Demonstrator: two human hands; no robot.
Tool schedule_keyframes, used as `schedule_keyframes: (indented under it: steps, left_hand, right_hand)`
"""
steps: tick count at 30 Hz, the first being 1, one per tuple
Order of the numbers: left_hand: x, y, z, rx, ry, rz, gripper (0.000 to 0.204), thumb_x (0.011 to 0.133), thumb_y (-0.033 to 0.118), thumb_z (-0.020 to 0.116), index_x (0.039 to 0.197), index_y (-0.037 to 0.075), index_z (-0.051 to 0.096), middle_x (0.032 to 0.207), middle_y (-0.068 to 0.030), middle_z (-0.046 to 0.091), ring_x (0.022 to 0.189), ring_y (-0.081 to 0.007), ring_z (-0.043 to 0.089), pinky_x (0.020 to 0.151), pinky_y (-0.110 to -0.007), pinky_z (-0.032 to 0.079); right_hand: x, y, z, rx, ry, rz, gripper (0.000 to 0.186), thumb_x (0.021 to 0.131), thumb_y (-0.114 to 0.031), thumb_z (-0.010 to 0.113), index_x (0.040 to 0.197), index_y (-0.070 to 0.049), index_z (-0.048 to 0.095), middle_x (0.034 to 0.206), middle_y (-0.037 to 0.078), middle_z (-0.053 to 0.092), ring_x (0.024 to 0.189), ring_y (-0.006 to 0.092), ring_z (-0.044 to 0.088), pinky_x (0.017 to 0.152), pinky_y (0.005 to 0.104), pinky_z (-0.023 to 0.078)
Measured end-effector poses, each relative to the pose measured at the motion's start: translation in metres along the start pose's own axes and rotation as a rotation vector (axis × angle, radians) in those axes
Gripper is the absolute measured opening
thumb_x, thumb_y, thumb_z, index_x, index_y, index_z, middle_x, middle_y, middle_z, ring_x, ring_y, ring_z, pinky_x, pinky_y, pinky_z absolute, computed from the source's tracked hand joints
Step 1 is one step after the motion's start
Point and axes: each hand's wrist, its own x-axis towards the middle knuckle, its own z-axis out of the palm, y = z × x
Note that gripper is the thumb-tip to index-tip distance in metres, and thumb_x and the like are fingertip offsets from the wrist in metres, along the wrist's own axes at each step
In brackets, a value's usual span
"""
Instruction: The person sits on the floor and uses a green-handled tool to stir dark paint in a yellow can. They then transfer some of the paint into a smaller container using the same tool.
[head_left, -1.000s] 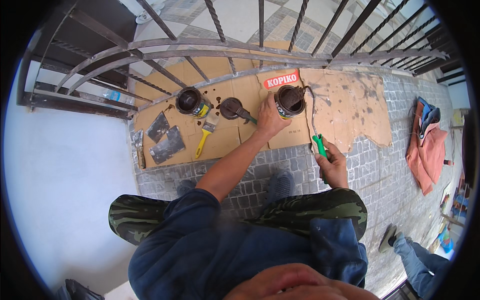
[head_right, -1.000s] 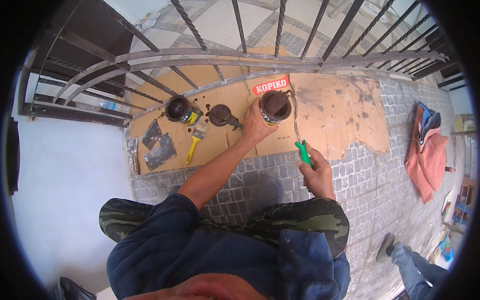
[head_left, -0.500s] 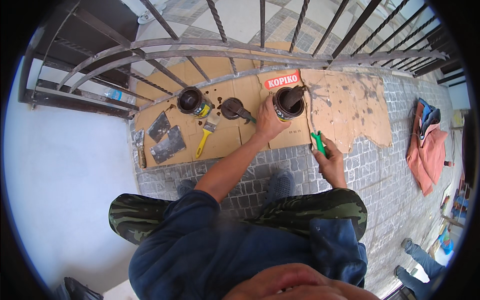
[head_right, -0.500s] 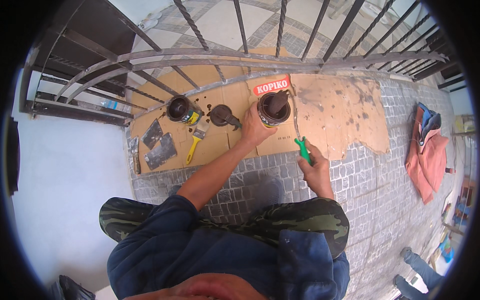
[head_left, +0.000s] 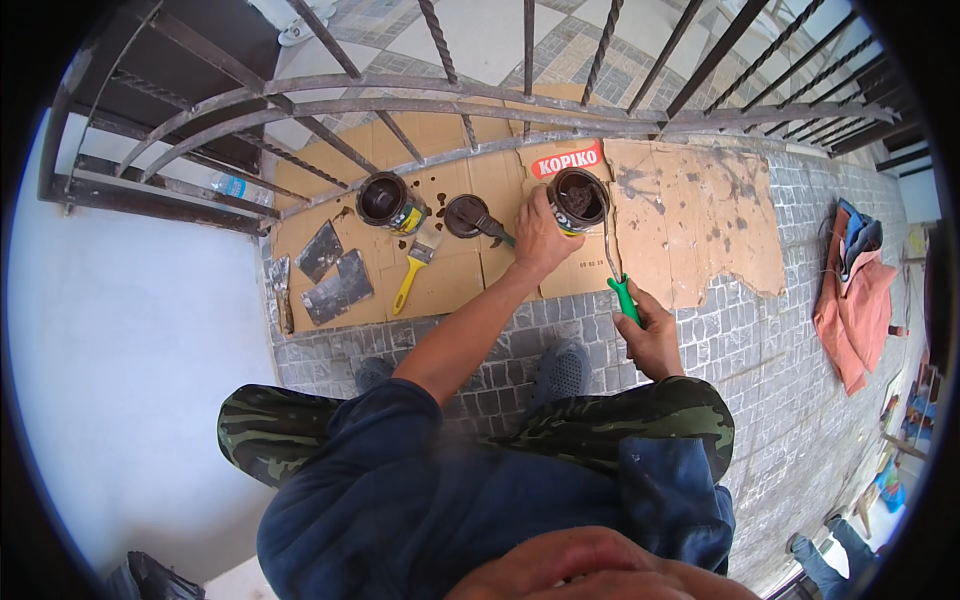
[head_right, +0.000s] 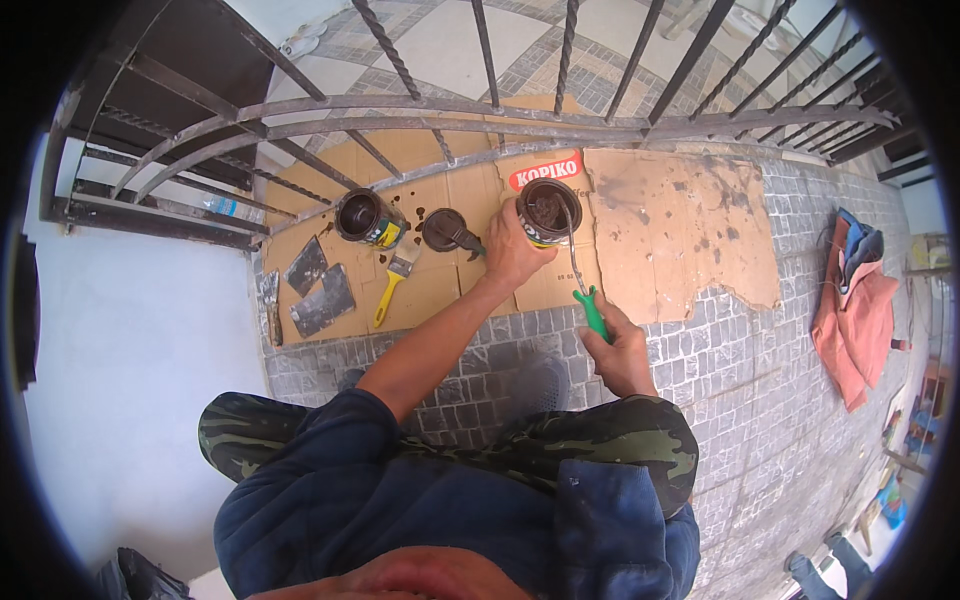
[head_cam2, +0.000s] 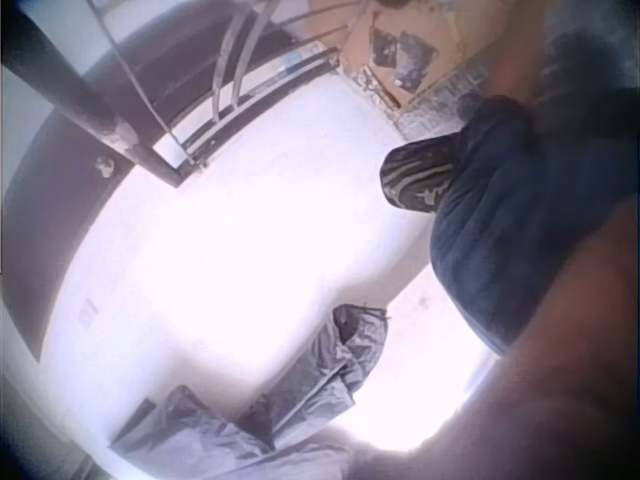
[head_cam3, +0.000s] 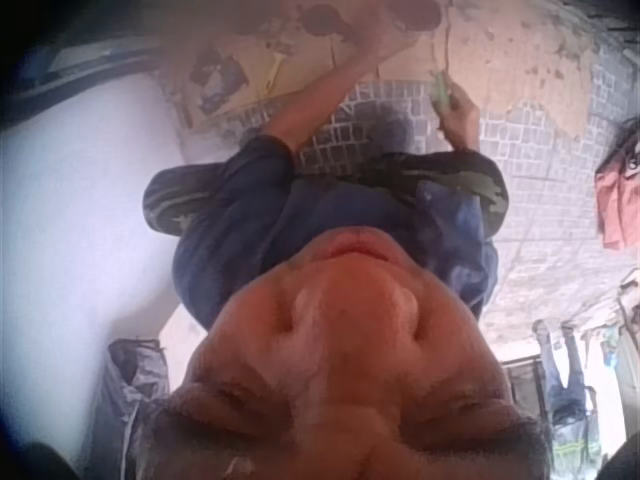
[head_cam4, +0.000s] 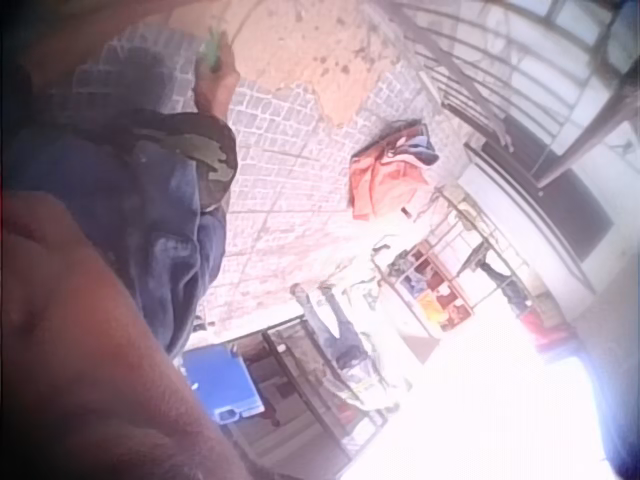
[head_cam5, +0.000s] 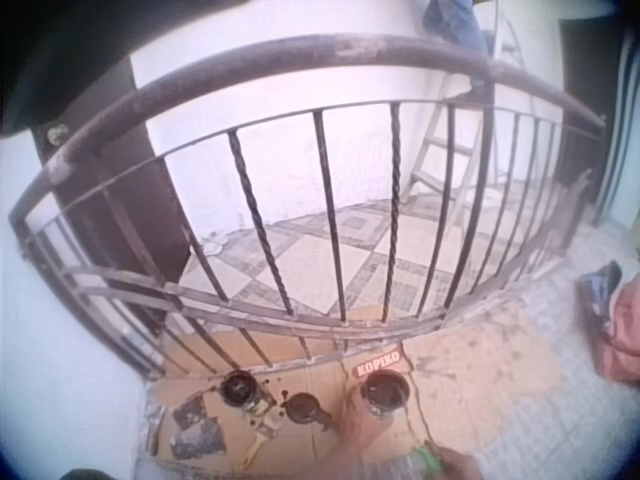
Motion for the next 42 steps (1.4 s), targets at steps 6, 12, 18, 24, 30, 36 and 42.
schedule_keyframes:
  steps: [6,12,18,24,30,36,42]
  left_hand:
    - [0.000,0.003,-0.001,-0.043,-0.040,0.011,0.105,0.061,0.027,0.090,0.143,-0.002,0.032,0.131,-0.0255,0.053,0.125,-0.0431,0.050,0.107,-0.051,0.041]
    - [-0.004,-0.001,0.007,-0.055,-0.044,0.014,0.109,0.061,0.027,0.090,0.146,-0.003,0.028,0.135,-0.0268,0.050,0.129,-0.0431,0.048,0.111,-0.050,0.039]
    - [-0.004,-0.007,0.007,-0.047,-0.085,-0.007,0.109,0.061,0.027,0.090,0.145,-0.003,0.028,0.135,-0.0265,0.050,0.129,-0.0432,0.048,0.110,-0.050,0.040]
    - [-0.004,-0.006,0.006,-0.044,-0.085,0.002,0.105,0.062,0.028,0.089,0.143,-0.002,0.029,0.136,-0.0259,0.050,0.125,-0.0448,0.050,0.108,-0.052,0.041]
    - [-0.004,-0.003,0.006,-0.041,-0.075,-0.008,0.103,0.062,0.028,0.089,0.142,0.000,0.030,0.138,-0.0251,0.049,0.124,-0.0455,0.050,0.107,-0.053,0.041]
    - [-0.005,-0.001,0.007,-0.030,-0.072,0.020,0.103,0.062,0.027,0.089,0.143,0.002,0.030,0.139,-0.0249,0.048,0.126,-0.0451,0.048,0.108,-0.053,0.040]
    - [-0.006,-0.004,0.009,-0.042,-0.065,0.024,0.105,0.061,0.026,0.090,0.143,0.002,0.030,0.139,-0.0250,0.048,0.128,-0.0447,0.047,0.109,-0.052,0.040]
  right_hand:
    - [-0.002,0.004,-0.004,0.066,0.057,0.006,0.055,0.092,-0.001,0.069,0.145,-0.001,0.053,0.078,-0.003,0.059,0.055,0.0029,0.045,0.047,0.0224,0.038]
    - [-0.006,-0.002,-0.016,0.196,0.112,-0.036,0.054,0.092,0.003,0.068,0.144,-0.003,0.054,0.079,-0.002,0.061,0.053,0.0028,0.047,0.045,0.0220,0.038]
    - [-0.009,-0.015,-0.024,0.232,0.134,-0.037,0.051,0.093,0.002,0.067,0.143,-0.005,0.056,0.078,-0.003,0.063,0.052,0.0026,0.046,0.045,0.0214,0.037]
    - [-0.001,-0.012,-0.020,0.193,0.133,-0.014,0.050,0.094,-0.001,0.067,0.142,-0.005,0.056,0.077,-0.002,0.062,0.049,0.0037,0.046,0.043,0.0221,0.037]
    - [0.000,-0.004,-0.013,0.247,0.067,-0.007,0.050,0.093,-0.001,0.067,0.142,-0.004,0.056,0.074,-0.003,0.061,0.048,0.0046,0.048,0.042,0.0229,0.038]
    - [-0.007,-0.005,-0.019,0.287,0.085,0.006,0.052,0.092,0.000,0.067,0.143,-0.004,0.056,0.074,-0.003,0.061,0.048,0.0040,0.047,0.043,0.0225,0.037]
    - [-0.012,-0.008,-0.023,0.323,0.117,-0.001,0.051,0.093,-0.002,0.067,0.143,-0.003,0.056,0.071,-0.004,0.059,0.049,0.0038,0.047,0.044,0.0221,0.037]
